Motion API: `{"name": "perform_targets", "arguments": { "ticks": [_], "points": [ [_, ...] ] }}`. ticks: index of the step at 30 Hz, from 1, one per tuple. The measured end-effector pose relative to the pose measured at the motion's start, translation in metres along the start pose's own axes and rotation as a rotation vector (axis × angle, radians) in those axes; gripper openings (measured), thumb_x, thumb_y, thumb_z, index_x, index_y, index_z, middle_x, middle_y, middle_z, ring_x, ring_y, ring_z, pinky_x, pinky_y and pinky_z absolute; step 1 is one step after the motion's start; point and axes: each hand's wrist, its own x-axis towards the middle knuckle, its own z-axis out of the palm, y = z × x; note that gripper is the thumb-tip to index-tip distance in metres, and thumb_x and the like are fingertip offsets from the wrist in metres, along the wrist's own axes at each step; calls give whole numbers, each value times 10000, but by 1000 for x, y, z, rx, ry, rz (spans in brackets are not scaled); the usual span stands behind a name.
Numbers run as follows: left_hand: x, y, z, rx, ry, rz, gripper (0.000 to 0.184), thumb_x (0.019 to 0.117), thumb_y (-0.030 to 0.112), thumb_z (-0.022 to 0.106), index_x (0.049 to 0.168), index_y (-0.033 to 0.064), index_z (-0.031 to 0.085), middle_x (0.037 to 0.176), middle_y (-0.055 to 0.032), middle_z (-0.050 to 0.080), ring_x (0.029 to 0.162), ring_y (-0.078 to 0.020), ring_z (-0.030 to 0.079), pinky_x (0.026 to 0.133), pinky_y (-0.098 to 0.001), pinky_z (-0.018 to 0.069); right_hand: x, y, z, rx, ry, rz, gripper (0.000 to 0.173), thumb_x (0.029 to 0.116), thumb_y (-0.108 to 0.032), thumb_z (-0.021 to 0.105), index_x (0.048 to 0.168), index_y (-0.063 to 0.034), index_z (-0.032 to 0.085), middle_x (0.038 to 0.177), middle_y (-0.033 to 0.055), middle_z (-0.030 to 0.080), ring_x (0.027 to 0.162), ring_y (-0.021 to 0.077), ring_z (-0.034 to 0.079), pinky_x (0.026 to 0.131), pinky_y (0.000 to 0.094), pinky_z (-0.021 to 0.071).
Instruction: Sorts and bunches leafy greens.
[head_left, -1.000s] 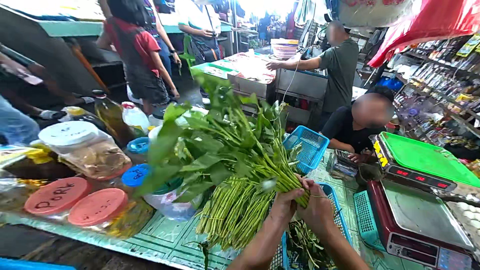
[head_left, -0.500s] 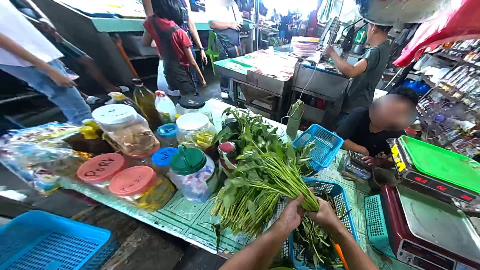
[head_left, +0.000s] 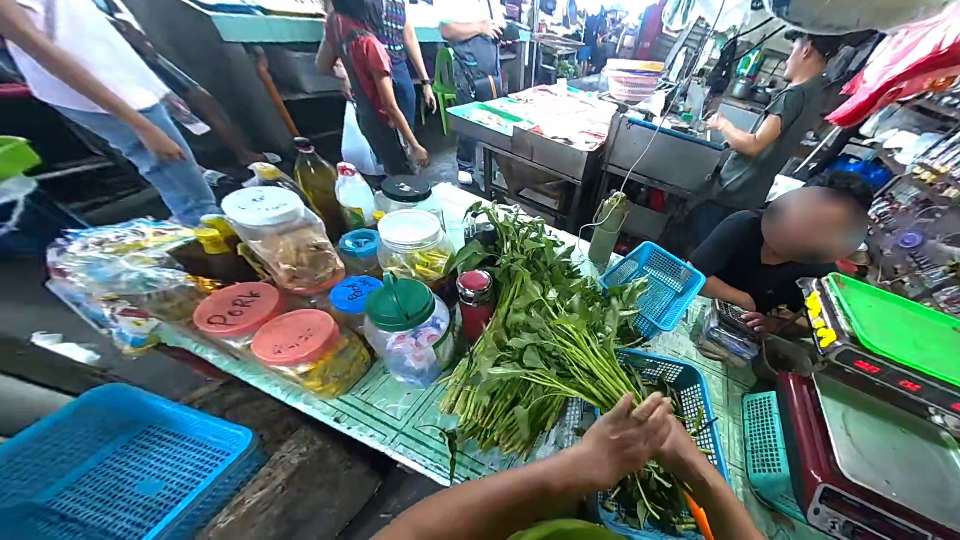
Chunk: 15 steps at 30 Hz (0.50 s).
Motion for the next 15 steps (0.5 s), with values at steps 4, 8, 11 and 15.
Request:
{"name": "perform_targets", "arguments": {
  "ticks": [4, 8, 11, 15],
  "points": [
    [22, -22, 34, 140, 211, 134, 505, 952, 31, 637, 1448, 96, 575, 1548, -84, 518, 1481, -228, 423, 1194, -555, 332, -8, -11, 1, 19, 12, -34, 671, 752, -338, 861, 1296, -18, 631, 1169, 161, 711, 1121, 259, 676, 1015, 512, 533],
    [30, -23, 37, 117, 209, 139, 446, 980, 69, 602, 1425, 68, 577, 1479, -116, 583, 1430, -266, 494, 1158, -556, 390, -10, -12, -8, -60, -45, 34, 656, 750, -384, 868, 1273, -50, 657, 1152, 145, 724, 1115, 268, 684, 1009, 545, 533],
    [38, -25, 43, 48, 164, 122, 488, 940, 38, 641, 1423, 66, 580, 1126, -147, 744, 1129, -312, 707, 1012, -515, 545, -6, -5, -9, -26, -63, 100, 663, 743, -389, 858, 1282, -71, 636, 1126, 121, 726, 1080, 246, 694, 981, 532, 552],
    [45, -33, 38, 28, 82, 161, 494, 917, 30, 635, 1407, 22, 577, 893, -133, 733, 885, -292, 738, 845, -445, 587, -16, -16, -15, 226, -19, 74, 751, 688, -309, 905, 1312, -24, 602, 1126, 126, 720, 1037, 215, 703, 938, 466, 578]
  ]
}}
